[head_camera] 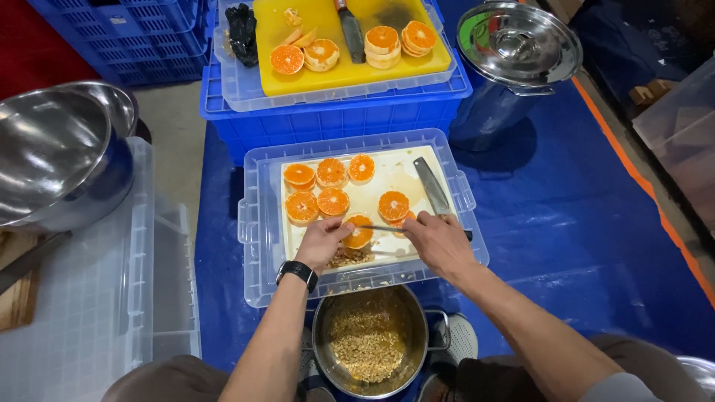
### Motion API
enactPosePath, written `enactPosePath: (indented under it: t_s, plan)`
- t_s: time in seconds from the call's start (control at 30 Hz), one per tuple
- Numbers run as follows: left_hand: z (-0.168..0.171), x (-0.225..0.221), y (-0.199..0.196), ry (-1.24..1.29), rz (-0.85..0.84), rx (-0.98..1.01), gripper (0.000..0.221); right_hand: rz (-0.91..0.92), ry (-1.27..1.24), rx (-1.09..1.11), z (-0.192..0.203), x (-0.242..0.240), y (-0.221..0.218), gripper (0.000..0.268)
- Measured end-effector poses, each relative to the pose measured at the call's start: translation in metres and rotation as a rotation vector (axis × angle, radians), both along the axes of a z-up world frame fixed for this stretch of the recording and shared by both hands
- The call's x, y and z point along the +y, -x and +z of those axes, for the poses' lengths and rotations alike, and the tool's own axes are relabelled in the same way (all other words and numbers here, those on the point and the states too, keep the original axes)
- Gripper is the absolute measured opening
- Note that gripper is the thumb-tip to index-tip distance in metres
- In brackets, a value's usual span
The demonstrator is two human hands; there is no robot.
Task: Peeling oranges by hand and using a knife to slice them and remove seeds before placing them in a container.
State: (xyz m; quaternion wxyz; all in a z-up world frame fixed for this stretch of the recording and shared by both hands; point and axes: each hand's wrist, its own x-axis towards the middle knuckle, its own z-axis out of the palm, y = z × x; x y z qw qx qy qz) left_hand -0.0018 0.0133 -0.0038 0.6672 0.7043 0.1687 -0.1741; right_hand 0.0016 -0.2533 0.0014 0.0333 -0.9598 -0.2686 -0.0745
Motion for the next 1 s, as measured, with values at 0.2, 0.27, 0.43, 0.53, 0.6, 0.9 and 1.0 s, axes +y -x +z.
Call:
enactPosePath:
  t_s: [0.2, 0.27, 0.43, 0.53, 0.6, 0.9, 1.0]
  plan:
    - [-0.013, 0.003, -0.006, -0.018, 0.04, -0.008, 0.059, 0.008, 0.021, 0.041, -0.002, 0.0, 0.001, 0.013]
    - [-0.016, 0.004, -0.007, -0.018, 0.049, -0.008, 0.056, -0.024, -0.001, 0.043, -0.009, -0.001, -0.002, 0.015]
    - [-0.008, 0.001, -0.003, -0.035, 0.024, 0.006, 0.056, 0.009, 0.042, 0.04, 0.002, 0.006, 0.004, 0.014]
    - [-0.005, 0.0, -0.003, -0.017, 0.061, 0.006, 0.051, 0.036, -0.003, 0.135, 0.03, 0.011, 0.017, 0.021]
    - [0.002, 0.0, -0.001, 0.022, 0.092, -0.002, 0.054, 0.02, 0.022, 0.13, 0.031, 0.011, 0.017, 0.019]
    - [0.006, 0.001, 0.001, 0.108, 0.093, 0.036, 0.055, -0.147, 0.071, 0.111, 0.023, 0.002, -0.004, 0.02]
    - [-0.007, -0.001, 0.001, 0.129, 0.111, 0.018, 0.051, -0.155, 0.002, 0.187, 0.039, 0.005, -0.001, 0.021]
